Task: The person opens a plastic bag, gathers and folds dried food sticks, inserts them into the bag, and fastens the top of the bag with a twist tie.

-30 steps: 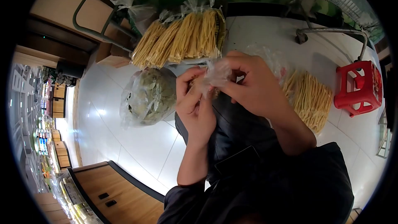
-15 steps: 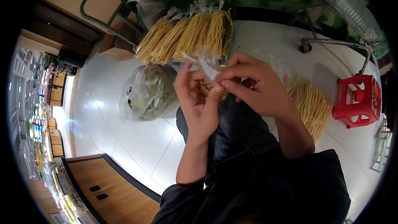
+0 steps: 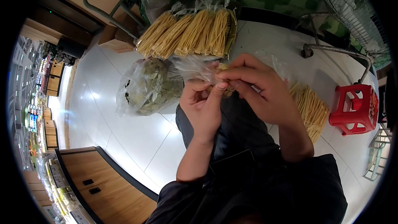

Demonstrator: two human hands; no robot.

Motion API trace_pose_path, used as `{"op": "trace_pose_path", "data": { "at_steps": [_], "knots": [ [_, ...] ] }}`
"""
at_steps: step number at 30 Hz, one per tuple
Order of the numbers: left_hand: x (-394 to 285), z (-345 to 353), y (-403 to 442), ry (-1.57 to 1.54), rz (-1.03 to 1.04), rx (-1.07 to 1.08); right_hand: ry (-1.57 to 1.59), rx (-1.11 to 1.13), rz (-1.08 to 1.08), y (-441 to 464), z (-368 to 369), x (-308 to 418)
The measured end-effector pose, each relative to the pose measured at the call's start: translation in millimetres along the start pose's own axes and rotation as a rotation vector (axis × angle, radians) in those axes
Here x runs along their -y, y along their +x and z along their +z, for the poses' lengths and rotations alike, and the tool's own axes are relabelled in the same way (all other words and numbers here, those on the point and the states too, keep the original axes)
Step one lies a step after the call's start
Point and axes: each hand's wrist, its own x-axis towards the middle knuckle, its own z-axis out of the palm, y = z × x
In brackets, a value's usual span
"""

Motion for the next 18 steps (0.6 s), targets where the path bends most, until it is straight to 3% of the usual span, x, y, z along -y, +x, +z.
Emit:
{"op": "trace_pose_path", "data": {
  "at_steps": [5,7,10,18],
  "knots": [
    [1,4,-3,-0.005,0.011,-0.051,-0.028,-0.048,0.022,-2,7,2],
    [3,5,-4,-0.036,0.022,-0.095,0.201,-0.168,0.209,-3,11,4],
    [-1,7,-3,0.009,-0.015,-0.078,0.267,-0.192,0.282,-4,8,2],
    [-4,7,2,-0.025,-0.081,-0.071,0.343,-0.097,0.167,-9,-2,2]
  ]
}}
